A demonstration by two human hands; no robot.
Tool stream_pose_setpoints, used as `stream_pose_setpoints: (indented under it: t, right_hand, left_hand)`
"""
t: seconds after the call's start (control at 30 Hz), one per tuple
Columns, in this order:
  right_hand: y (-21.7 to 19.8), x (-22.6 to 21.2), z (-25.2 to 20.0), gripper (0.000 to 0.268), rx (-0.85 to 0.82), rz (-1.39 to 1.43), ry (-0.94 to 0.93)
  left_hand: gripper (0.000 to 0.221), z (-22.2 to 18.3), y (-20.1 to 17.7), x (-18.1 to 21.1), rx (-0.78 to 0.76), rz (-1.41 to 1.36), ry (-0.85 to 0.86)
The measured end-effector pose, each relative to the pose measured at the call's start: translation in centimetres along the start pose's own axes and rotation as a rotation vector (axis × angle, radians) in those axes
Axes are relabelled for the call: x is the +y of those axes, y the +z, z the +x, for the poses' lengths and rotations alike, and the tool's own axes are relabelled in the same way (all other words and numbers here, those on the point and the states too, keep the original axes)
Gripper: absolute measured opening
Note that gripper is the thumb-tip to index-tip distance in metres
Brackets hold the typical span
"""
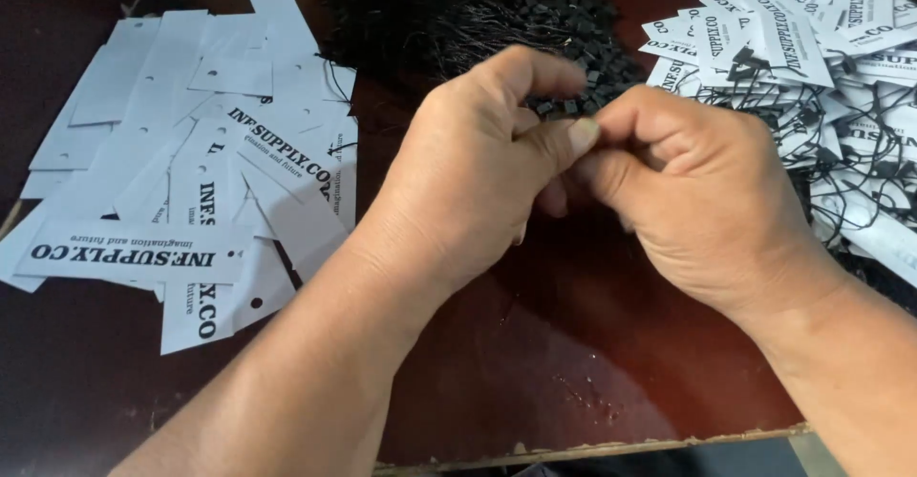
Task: Manually attaching plastic loop fasteners to paper product tags by threading them through pre-punched holes and snapping them shut.
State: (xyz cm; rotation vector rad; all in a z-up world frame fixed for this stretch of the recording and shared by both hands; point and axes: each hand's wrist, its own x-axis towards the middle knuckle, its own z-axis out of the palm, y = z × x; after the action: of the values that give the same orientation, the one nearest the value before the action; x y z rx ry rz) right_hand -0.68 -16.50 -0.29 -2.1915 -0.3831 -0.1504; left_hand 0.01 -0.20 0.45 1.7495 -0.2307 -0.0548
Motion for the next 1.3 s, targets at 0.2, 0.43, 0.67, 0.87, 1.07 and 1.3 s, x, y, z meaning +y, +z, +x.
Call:
stream_pose_setpoints:
  t: [0.2, 0.43, 0.67, 0.87, 1.07, 1.3]
  right_hand:
    - [0.4, 1.1, -0.1, 0.007, 0.087, 0.073, -0.023]
    - [0.4, 0.5, -0.4, 0.011, 0.061, -0.010, -0.073]
    - [0.1, 1.4, -0.3, 0.013, 0.103, -0.096, -0.033]
    - [0.4, 0.8, -0.3, 0.012, 0.074, -0.136, 0.042]
    - [0.3, 0.8, -0.4, 0.011, 0.074, -0.104, 0.060]
    - [0.2, 0.5, -0.4, 0.012, 0.067, -0.110, 0.084]
  left_hand:
    - [0.022, -0.1, -0.2, 0.2, -0.021, 0.060, -0.064]
    - [0.046, 0.0, 0.1, -0.2, 0.011, 0.201, 0.041]
    - [0.019, 2.9, -7.1, -4.0, 0.532, 0.993, 0.399]
    - [0.074, 1.4, -18.2, -6.4, 0.679, 1.464, -0.492]
    - [0.058, 1.9, -18.1, -6.4, 0.623, 1.370, -0.580]
    - [0.040, 1.7, -18.3, -4.5, 0.625, 1.171, -0.593]
